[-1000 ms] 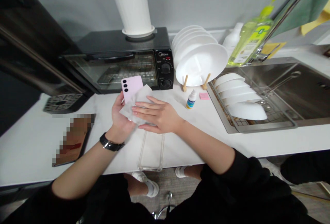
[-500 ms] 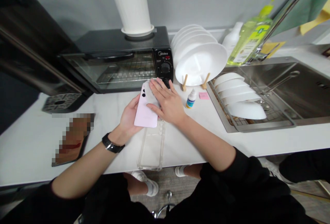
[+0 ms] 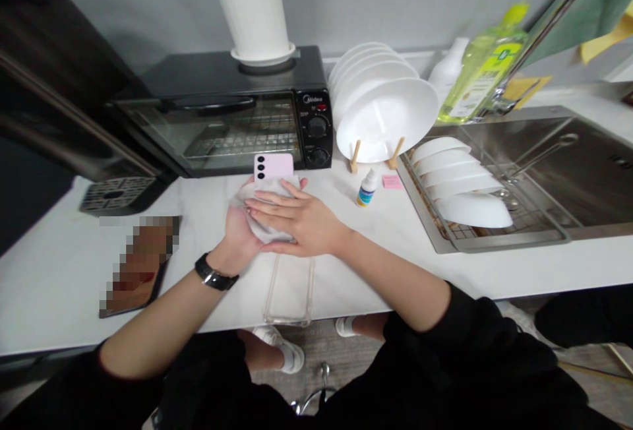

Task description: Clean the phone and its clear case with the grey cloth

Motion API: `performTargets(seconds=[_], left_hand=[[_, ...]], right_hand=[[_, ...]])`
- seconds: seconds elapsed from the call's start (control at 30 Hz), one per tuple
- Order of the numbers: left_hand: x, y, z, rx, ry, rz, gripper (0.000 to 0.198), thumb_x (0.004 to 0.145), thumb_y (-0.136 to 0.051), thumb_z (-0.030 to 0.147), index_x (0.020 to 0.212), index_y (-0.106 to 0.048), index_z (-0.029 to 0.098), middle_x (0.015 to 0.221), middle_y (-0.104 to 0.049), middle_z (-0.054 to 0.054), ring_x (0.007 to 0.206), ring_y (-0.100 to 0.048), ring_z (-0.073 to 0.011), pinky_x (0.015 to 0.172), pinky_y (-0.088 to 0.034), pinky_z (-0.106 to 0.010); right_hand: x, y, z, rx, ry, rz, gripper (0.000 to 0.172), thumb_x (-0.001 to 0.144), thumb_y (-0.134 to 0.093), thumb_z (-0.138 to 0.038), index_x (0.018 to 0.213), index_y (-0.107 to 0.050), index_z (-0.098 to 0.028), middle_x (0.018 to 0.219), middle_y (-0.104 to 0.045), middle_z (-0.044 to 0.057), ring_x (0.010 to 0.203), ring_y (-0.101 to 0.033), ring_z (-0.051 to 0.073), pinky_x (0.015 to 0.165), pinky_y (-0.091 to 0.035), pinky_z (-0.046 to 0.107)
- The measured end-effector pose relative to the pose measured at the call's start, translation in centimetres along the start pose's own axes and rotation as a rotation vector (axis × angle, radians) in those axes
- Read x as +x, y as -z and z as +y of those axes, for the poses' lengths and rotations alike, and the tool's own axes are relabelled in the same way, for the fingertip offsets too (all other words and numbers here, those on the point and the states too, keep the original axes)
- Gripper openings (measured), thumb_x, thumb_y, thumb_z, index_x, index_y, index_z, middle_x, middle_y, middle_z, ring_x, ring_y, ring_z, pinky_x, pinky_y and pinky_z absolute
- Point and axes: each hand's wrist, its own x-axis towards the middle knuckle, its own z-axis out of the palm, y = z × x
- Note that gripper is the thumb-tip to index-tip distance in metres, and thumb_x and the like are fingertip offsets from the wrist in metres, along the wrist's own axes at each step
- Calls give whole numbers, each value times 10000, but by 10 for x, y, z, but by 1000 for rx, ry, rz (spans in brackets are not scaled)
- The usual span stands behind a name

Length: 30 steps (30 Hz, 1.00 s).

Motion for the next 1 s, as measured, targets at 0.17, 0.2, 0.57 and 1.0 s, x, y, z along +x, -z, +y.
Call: performTargets(seconds=[0.17, 0.2, 0.57, 1.0], left_hand=[[-11, -10, 9, 8, -154, 56, 665, 1116, -356, 497, 1517, -639, 48, 1186, -850, -157, 1242, -790, -256, 1120, -585, -333], [-12, -12, 10, 0, -183, 54, 660, 1119, -355, 487, 1533, -629, 52, 1192, -848, -156, 1261, -782, -257, 1123, -584, -336], [-5, -11, 0, -16, -130, 123, 382, 1071, -530, 304, 1350, -742, 154, 1032, -867, -53, 1121, -822, -268, 1102, -619, -395], [-2, -12, -12, 32, 28, 137, 294, 1023, -530, 265, 1161, -764, 153, 1049, -864, -74, 1111, -825, -276, 1074, -634, -413]], right_hand=[[-2, 0, -1, -8, 86, 9, 563, 1130, -483, -594, 1519, -655, -225, 1575, -687, 67, 1594, -534, 200, 1444, -216, 506], [-2, 0, -1, -20, 88, 39, 539, 1135, -488, -568, 1503, -669, -218, 1557, -701, 67, 1583, -547, 194, 1446, -213, 489], [-8, 10, 15, -115, -335, 210, 628, 1140, -395, -558, 1678, -486, -248, 1692, -563, 91, 1670, -411, 333, 1409, -167, 718], [-4, 8, 13, -42, -306, 114, 793, 1103, -389, -707, 1736, -369, -230, 1761, -463, 125, 1701, -353, 326, 1411, -197, 682]])
